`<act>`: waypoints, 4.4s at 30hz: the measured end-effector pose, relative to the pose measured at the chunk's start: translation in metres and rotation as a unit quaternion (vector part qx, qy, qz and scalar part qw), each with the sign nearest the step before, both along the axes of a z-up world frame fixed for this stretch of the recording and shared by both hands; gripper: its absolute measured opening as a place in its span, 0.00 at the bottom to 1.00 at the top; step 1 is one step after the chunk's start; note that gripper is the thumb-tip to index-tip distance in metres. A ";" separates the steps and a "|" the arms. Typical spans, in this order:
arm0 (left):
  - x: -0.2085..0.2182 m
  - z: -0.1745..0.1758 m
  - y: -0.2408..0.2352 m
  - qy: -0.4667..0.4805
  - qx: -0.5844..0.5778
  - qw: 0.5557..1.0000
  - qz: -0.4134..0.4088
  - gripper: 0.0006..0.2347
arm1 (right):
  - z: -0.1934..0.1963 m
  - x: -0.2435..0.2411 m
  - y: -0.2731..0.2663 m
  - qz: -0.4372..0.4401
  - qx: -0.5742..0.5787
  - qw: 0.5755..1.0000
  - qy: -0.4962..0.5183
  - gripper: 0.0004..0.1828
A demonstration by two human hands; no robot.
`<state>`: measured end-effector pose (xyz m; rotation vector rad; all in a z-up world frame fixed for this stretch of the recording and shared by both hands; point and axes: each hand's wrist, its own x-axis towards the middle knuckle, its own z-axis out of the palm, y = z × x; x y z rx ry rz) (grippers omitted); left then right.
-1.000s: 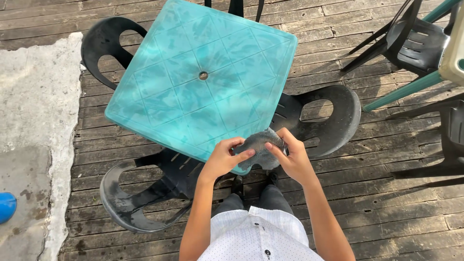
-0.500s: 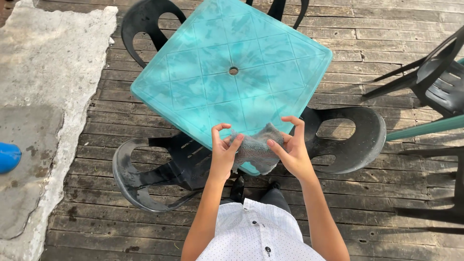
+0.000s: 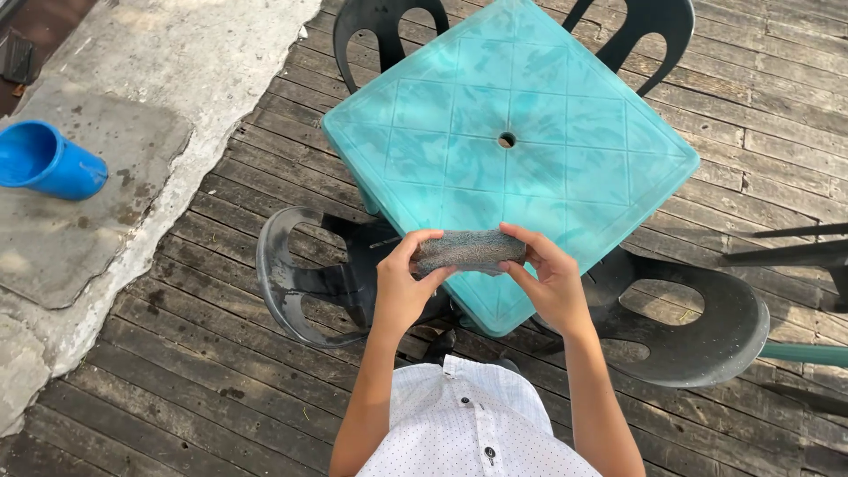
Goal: Cleaning plastic chairs by wiping them with a damp cloth and rinsing the cloth in a bucket of water.
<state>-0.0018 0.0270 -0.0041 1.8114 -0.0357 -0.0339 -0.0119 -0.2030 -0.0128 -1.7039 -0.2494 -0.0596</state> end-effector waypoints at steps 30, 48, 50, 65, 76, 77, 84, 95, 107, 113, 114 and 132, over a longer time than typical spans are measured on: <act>0.007 -0.055 0.030 0.087 -0.366 0.909 -0.180 0.20 | 0.030 0.012 0.051 0.075 0.112 0.989 -0.054 0.26; 0.000 -0.058 0.046 -0.055 -0.319 0.941 -0.101 0.12 | -0.029 0.033 0.031 0.217 0.082 0.958 0.168 0.08; 0.003 -0.056 0.049 -0.048 -0.354 0.922 -0.147 0.16 | -0.022 0.031 0.039 0.198 0.125 0.962 0.141 0.08; -0.004 -0.047 0.060 -0.014 -0.440 0.898 0.021 0.32 | -0.018 0.049 0.069 0.033 0.107 0.989 0.102 0.26; -0.023 -0.018 0.061 -0.109 -0.264 0.958 0.005 0.38 | 0.021 0.038 0.077 0.210 0.121 0.969 0.051 0.24; -0.023 -0.011 0.062 -0.096 -0.195 0.976 0.017 0.31 | 0.028 0.036 0.079 0.181 0.028 0.982 0.036 0.27; -0.023 0.016 0.055 -0.098 0.001 0.992 0.081 0.19 | 0.032 0.033 0.077 0.080 -0.256 0.957 -0.111 0.20; -0.016 -0.008 0.050 -0.203 0.123 0.968 0.079 0.11 | 0.017 0.033 0.062 0.078 -0.162 0.980 -0.081 0.12; -0.005 -0.041 0.028 0.035 -0.428 0.903 -0.029 0.39 | -0.016 0.036 0.044 0.045 0.116 0.981 0.146 0.32; -0.004 -0.031 0.028 -0.026 -0.373 0.926 -0.056 0.42 | 0.003 0.018 0.042 0.138 0.185 0.962 0.143 0.45; -0.003 -0.036 0.028 -0.075 -0.283 0.955 -0.051 0.39 | -0.002 0.016 0.040 0.127 0.141 0.972 0.135 0.35; 0.008 0.000 -0.014 -0.171 0.086 0.956 -0.220 0.19 | 0.047 -0.059 -0.006 -0.136 -0.048 0.980 0.137 0.30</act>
